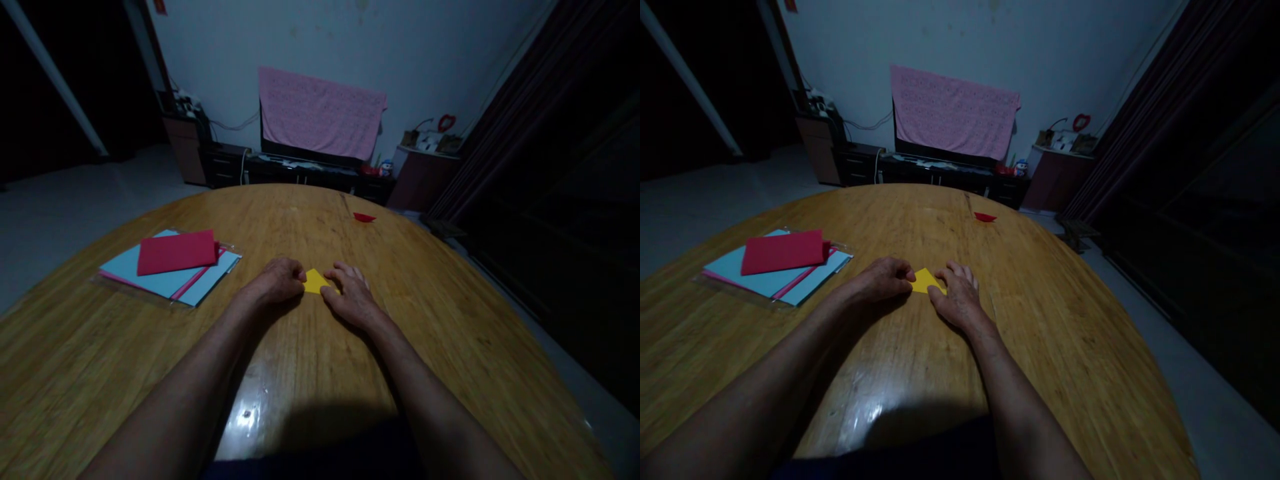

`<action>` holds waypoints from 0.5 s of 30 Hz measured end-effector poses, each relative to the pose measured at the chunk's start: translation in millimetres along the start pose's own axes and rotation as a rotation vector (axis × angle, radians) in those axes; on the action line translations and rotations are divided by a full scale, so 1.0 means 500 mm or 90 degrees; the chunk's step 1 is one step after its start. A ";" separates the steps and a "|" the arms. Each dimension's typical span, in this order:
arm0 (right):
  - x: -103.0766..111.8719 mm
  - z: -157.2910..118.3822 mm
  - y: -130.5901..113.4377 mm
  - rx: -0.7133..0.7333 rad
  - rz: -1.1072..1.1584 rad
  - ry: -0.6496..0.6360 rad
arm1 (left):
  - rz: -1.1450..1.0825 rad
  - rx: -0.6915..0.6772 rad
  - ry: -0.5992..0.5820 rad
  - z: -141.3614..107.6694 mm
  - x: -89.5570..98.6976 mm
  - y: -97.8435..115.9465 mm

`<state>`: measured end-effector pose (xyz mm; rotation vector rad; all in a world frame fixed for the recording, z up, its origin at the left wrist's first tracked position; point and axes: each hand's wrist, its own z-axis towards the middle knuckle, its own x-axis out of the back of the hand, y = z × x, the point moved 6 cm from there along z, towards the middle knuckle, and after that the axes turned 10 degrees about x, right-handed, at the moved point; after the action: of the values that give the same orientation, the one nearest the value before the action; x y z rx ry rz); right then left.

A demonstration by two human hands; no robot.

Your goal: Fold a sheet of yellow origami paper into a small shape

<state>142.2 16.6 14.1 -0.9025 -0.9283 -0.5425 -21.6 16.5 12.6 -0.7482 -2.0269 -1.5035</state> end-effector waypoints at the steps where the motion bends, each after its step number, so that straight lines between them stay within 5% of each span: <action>1: -0.002 0.001 -0.003 -0.001 -0.006 0.014 | -0.039 0.013 -0.026 0.001 -0.005 -0.007; 6: -0.012 0.010 -0.009 -0.033 -0.007 0.013 | -0.200 0.048 -0.098 0.000 -0.005 -0.026; 11: -0.014 0.011 -0.007 -0.051 0.001 0.004 | 0.087 0.000 0.065 0.001 0.037 -0.012; 15: -0.015 0.010 -0.007 -0.045 0.003 0.007 | 0.177 -0.008 0.082 -0.003 0.035 -0.002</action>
<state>133.4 19.0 10.6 -0.9635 -0.9022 -0.5785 -34.7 17.0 24.1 -0.8743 -1.7392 -1.3689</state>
